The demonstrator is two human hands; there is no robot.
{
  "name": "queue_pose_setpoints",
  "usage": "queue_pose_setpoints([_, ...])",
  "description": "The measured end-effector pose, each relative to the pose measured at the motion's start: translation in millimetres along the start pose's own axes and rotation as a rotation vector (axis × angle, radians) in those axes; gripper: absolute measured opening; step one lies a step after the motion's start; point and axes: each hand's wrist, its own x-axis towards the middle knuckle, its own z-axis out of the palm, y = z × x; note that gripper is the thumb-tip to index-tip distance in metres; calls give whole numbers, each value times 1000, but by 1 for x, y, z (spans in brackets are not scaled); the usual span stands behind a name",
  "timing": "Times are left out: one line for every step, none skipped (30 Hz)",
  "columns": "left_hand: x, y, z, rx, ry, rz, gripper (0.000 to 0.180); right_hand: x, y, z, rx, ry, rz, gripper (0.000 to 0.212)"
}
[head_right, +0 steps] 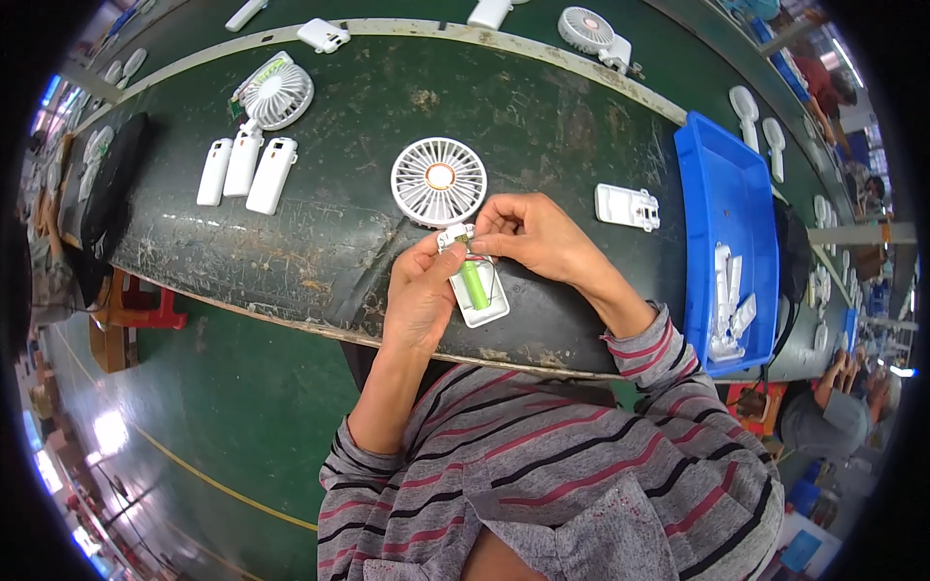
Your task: The person assembles portable fans by fitting circuit boards, wires, and batteries into handle casings, snapping the plastic casing pieces together by hand, testing the fans, and placing assembled fans onto the conveyor belt.
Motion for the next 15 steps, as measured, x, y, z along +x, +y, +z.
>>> queue_pose_setpoints([1, 1, 0, 18, 0, 26, 18, 1, -1, 0, -15, -2, -5, 10])
queue_pose_setpoints([2, 0, 0, 0, -12, 17, 19, 2, -2, 0, -30, -4, -11, 9])
queue_pose_setpoints([1, -1, 1, 9, -23, 9, 19, 1, -2, -1, -51, -25, -27, 9])
queue_pose_setpoints([1, -1, 1, -6, 2, 8, 19, 0, -2, -1, -48, -14, -36, 9])
queue_pose_setpoints([1, -1, 1, -21, 28, 7, 20, -1, -2, -1, -53, -1, -73, 9])
queue_pose_setpoints([0, -2, 2, -26, 34, 20, 21, -2, -2, 0, -58, 12, -108, 9])
queue_pose_setpoints([0, -4, 2, -20, 31, 21, 21, -8, 1, 2, -92, 59, -122, 10])
queue_pose_setpoints([-1, -5, 2, -37, 30, 47, 21, -12, 1, 5, -90, 62, -126, 10])
queue_pose_setpoints([-1, -5, 2, -56, 30, 74, 22, -17, 1, 8, -119, 121, -174, 11])
queue_pose_setpoints([-2, -5, 3, -41, 19, 78, 23, -23, 0, 10, -150, 183, -217, 11])
queue_pose_setpoints([-3, -5, 4, -41, 18, 75, 23, -25, -4, 13, -188, 199, -257, 10])
queue_pose_setpoints([-5, -6, 5, -27, 25, 96, 23, -25, -1, 18, -261, 239, -323, 11])
queue_pose_setpoints([-4, -6, 6, -12, 28, 121, 24, -23, 2, 21, -335, 281, -393, 12])
queue_pose_setpoints([-3, -7, 4, -9, 25, 121, 25, -24, -2, 21, -331, 286, -340, 13])
queue_pose_setpoints([-3, -8, 6, -9, 22, 122, 25, -24, -3, 23, -332, 287, -342, 13])
